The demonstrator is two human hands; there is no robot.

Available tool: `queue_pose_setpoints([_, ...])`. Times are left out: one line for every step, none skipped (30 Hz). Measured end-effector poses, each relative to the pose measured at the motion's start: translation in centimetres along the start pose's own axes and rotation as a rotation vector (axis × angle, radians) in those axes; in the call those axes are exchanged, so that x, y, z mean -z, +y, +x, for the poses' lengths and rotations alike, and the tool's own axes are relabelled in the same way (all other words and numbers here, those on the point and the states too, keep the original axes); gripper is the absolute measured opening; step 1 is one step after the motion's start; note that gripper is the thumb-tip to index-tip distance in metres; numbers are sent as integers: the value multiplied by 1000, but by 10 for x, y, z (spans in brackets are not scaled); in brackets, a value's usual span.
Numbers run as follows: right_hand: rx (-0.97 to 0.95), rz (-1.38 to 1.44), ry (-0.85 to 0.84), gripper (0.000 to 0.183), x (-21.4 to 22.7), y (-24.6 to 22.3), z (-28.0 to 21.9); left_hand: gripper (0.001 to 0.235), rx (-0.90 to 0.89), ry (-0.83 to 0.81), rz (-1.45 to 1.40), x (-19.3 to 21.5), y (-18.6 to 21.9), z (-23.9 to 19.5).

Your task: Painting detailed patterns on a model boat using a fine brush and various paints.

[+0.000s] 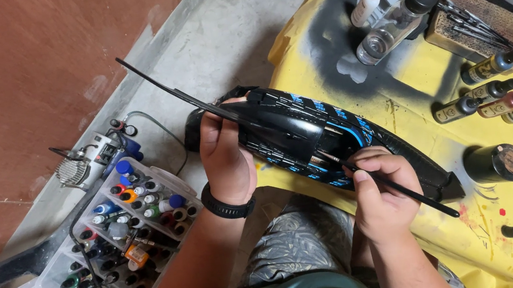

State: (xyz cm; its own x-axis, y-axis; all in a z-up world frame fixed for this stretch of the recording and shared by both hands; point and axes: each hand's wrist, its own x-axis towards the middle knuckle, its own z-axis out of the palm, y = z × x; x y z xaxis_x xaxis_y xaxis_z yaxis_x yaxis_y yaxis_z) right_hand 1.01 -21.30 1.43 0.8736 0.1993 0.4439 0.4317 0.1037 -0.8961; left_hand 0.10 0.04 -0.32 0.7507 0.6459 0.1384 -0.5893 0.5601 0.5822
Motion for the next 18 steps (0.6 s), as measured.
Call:
queue_pose_setpoints([0, 0, 0, 18, 0, 0, 0, 12, 0, 0, 0, 1, -1, 0])
queue_pose_setpoints([4, -11, 0, 19, 0, 0, 1, 13, -1, -2, -4, 2, -1, 0])
queue_pose_setpoints([9, -21, 0, 20, 0, -1, 1, 13, -2, -4, -8, 2, -2, 0])
queue_pose_setpoints([9, -21, 0, 20, 0, -1, 1, 13, -2, -4, -8, 1, -2, 0])
queue_pose_setpoints([11, -32, -4, 19, 0, -2, 1, 14, -6, -3, -1, 0, -1, 0])
queue_pose_setpoints([13, -43, -7, 18, 0, -2, 1, 14, -10, -1, 6, 0, -1, 0])
queue_pose_setpoints([12, -43, -7, 18, 0, -2, 1, 14, -10, -1, 7, 0, -1, 0])
queue_pose_setpoints([11, -33, -6, 18, 0, -2, 1, 14, -5, 0, 2, 0, -1, 0])
queue_pose_setpoints([9, -23, -5, 18, 0, -1, 0, 14, -1, 0, -3, 0, -1, 0])
queue_pose_setpoints([9, -23, -5, 18, 0, -2, 1, 14, -1, 0, -3, 0, -1, 0])
queue_pose_setpoints([11, -25, -8, 19, 0, -2, 1, 14, -2, 4, 2, 0, -1, 0])
queue_pose_setpoints([14, -27, -11, 20, 0, -2, 1, 13, -3, 8, 8, 0, 0, 0])
queue_pose_setpoints([13, -27, -11, 20, 0, -2, 1, 13, -3, 9, 8, 0, -1, 0])
queue_pose_setpoints([9, -23, -8, 19, 0, -2, 0, 14, -2, 12, 6, 1, -2, 0])
queue_pose_setpoints([4, -18, -6, 19, 0, -2, 0, 14, 0, 15, 3, 1, -2, 0])
queue_pose_setpoints([4, -18, -6, 19, 0, -2, 0, 14, 0, 15, 3, 1, -2, 0])
queue_pose_setpoints([7, -26, -7, 19, 0, -1, 0, 13, 1, 14, 8, 1, -2, 0])
queue_pose_setpoints([10, -34, -8, 19, 0, -1, 0, 13, 1, 14, 12, 1, -1, 0])
